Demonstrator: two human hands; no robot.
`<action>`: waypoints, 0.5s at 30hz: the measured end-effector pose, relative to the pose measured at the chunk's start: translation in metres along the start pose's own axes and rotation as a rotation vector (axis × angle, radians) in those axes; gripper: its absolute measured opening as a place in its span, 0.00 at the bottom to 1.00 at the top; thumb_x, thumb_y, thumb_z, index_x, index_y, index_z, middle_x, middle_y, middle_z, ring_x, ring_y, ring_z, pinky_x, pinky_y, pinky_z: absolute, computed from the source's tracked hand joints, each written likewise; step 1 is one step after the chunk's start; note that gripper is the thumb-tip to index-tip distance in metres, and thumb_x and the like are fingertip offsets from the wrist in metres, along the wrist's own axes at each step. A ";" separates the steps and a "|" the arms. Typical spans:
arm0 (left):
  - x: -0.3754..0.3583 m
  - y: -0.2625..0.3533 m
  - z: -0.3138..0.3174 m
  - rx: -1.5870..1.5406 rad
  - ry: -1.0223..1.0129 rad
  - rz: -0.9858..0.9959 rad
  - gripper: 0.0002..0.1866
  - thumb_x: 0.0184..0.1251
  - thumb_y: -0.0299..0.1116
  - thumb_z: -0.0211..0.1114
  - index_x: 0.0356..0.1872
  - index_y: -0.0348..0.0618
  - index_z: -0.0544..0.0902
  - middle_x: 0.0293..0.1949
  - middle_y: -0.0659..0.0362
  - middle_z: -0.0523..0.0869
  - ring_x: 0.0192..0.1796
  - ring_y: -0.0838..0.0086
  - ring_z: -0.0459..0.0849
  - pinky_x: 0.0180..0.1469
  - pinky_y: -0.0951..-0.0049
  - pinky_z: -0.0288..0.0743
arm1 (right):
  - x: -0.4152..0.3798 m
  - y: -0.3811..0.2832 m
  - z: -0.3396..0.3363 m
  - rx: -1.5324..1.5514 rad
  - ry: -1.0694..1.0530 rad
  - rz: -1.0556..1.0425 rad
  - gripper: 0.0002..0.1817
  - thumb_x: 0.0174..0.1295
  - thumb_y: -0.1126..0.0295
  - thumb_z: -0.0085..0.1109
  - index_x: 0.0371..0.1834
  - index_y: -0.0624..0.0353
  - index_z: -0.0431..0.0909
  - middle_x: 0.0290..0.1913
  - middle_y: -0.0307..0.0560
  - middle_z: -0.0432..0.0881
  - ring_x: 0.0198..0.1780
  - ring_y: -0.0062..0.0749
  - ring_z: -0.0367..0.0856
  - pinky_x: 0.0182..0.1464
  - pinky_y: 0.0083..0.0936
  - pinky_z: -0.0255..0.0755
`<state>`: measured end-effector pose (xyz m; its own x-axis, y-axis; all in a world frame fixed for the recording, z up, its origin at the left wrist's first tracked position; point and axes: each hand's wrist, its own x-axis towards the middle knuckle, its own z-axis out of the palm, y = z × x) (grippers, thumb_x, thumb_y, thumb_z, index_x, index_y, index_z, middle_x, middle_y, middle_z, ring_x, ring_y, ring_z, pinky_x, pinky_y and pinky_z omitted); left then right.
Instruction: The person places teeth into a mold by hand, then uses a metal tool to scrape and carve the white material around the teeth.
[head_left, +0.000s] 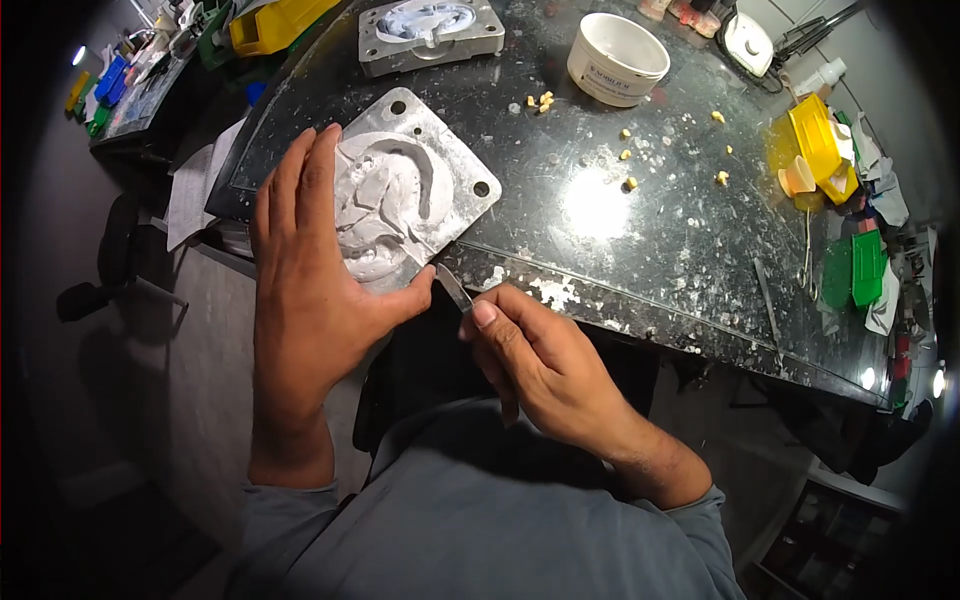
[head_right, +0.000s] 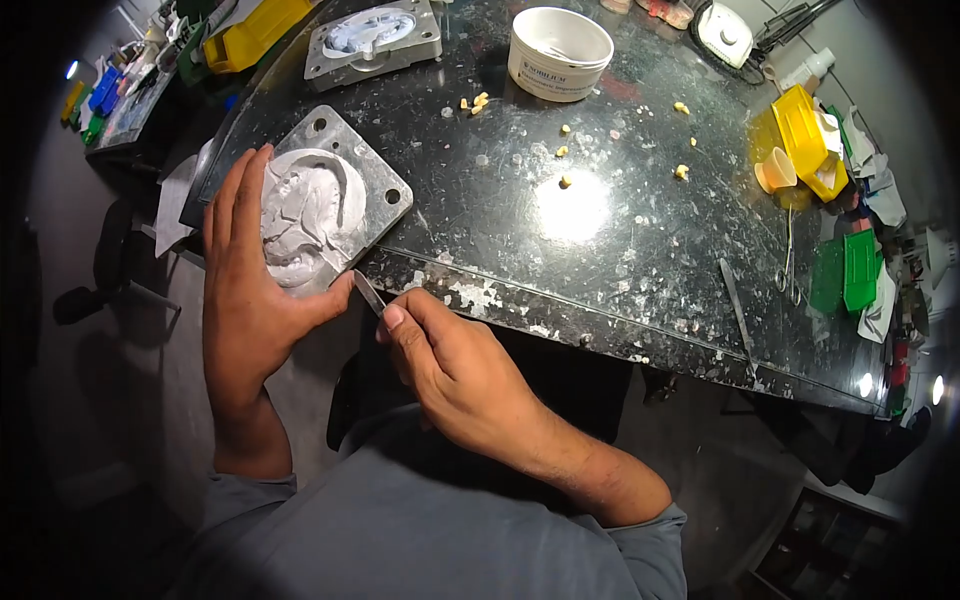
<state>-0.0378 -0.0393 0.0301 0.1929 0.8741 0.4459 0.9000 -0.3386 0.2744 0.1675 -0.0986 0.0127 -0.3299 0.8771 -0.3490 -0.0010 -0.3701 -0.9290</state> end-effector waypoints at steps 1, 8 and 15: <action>-0.001 0.001 0.001 0.000 -0.002 -0.003 0.61 0.37 0.32 0.84 0.81 0.45 0.63 0.75 0.47 0.71 0.76 0.48 0.68 0.77 0.51 0.65 | 0.001 0.001 0.001 -0.010 -0.001 -0.007 0.18 0.87 0.58 0.44 0.45 0.62 0.73 0.20 0.35 0.68 0.21 0.19 0.65 0.25 0.27 0.61; -0.002 0.001 0.000 -0.022 -0.029 -0.016 0.62 0.37 0.34 0.84 0.81 0.43 0.61 0.71 0.45 0.71 0.72 0.45 0.69 0.75 0.46 0.66 | 0.007 -0.005 0.002 0.048 -0.045 0.066 0.18 0.87 0.55 0.43 0.44 0.57 0.74 0.23 0.28 0.63 0.23 0.12 0.61 0.22 0.17 0.57; -0.002 0.000 -0.001 -0.019 -0.066 -0.009 0.63 0.39 0.36 0.85 0.81 0.40 0.59 0.71 0.43 0.69 0.72 0.44 0.68 0.75 0.45 0.65 | 0.010 0.002 0.004 -0.146 0.024 -0.093 0.17 0.86 0.59 0.47 0.43 0.63 0.74 0.23 0.47 0.73 0.23 0.34 0.72 0.30 0.35 0.68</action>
<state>-0.0385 -0.0413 0.0306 0.2106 0.8982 0.3858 0.8943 -0.3364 0.2950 0.1608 -0.0920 0.0078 -0.3120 0.9133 -0.2619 0.1075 -0.2400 -0.9648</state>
